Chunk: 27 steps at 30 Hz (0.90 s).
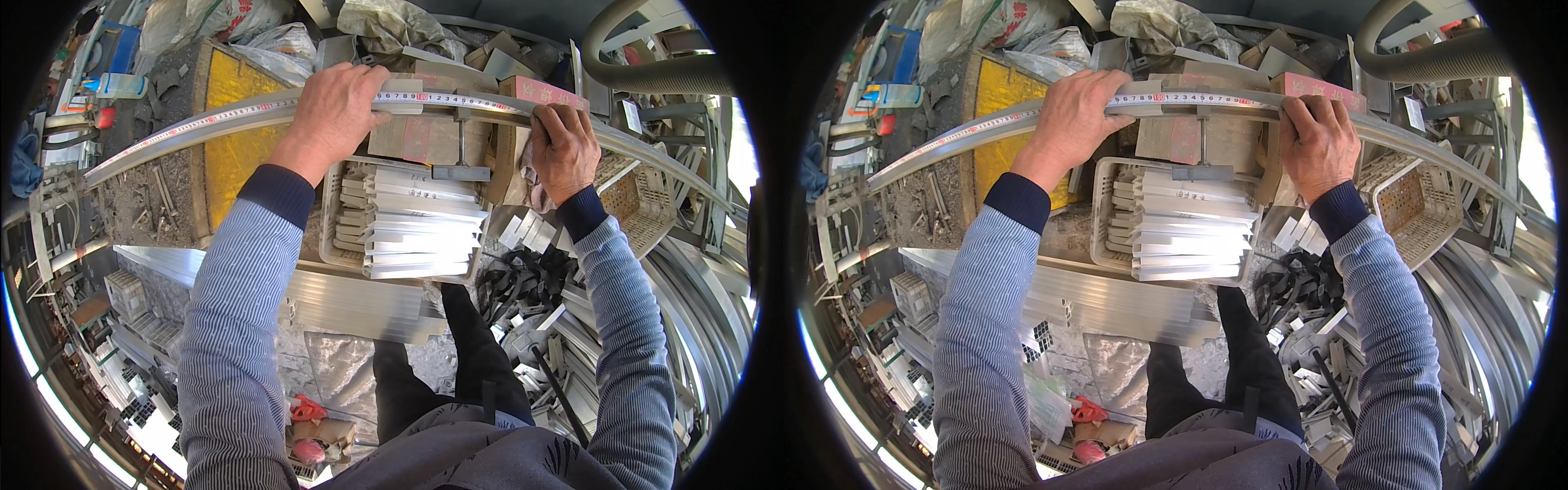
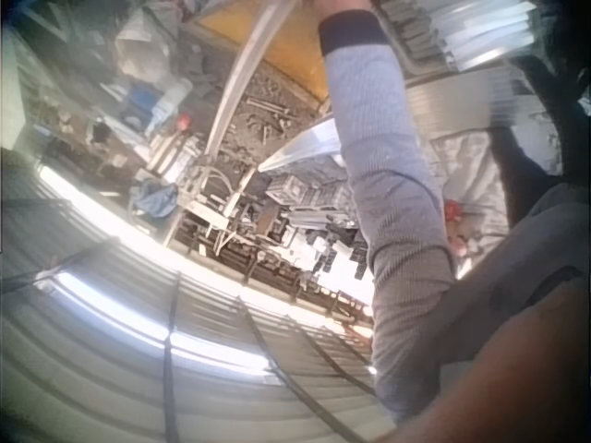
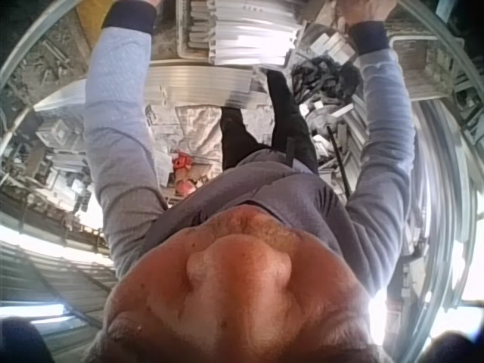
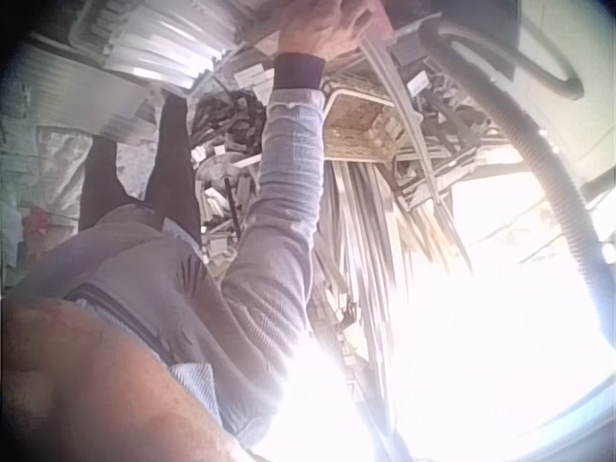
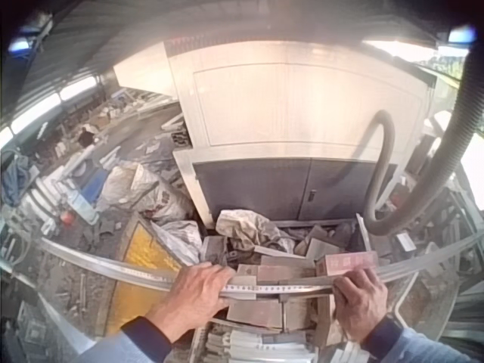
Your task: The person operates a digital cutting machine to cut an aluminum profile, then measures the cut piece with a tape measure and places it into a plastic basket. The person repeats the process with another aluminum profile, measuring and organizing the cut pieces.
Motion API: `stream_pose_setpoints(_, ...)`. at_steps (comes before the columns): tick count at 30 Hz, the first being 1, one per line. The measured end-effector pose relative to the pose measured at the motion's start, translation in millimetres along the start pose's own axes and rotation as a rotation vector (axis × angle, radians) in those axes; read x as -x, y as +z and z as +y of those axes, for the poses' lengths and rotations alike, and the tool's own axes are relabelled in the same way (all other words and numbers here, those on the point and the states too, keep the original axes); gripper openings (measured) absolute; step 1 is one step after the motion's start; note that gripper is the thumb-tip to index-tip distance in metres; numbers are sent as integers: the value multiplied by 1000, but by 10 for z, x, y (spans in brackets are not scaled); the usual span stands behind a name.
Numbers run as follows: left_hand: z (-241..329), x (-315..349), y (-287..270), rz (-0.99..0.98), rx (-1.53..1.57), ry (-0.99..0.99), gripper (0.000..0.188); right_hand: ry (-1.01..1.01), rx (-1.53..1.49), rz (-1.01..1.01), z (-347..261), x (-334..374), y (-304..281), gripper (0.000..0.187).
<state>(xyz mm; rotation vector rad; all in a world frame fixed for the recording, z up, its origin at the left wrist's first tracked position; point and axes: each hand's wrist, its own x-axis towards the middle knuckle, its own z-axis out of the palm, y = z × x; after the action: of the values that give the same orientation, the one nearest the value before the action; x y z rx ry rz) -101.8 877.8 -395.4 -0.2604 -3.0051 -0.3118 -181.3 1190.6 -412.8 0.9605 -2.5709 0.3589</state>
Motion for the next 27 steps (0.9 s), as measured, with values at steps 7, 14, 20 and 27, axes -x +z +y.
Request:
stream_pose_setpoints(7, 6, -1, -9, -15, -1, -4, 37, 17, -9, -36, -1, 8, -9, 14)
stream_pose_setpoints(14, 6, -11, -20, -8, -4, 9, 35, 19, -8, -45, 4, 5, -16, 14)
stream_pose_setpoints(20, -2, -12, -19, -22, -23, 11, 34, 14, -13, -43, 12, 5, -5, 13)
stream_pose_setpoints(27, 3, -18, -7, -28, -65, 18, 33, -10, 4, -11, 11, 0, 6, 9)
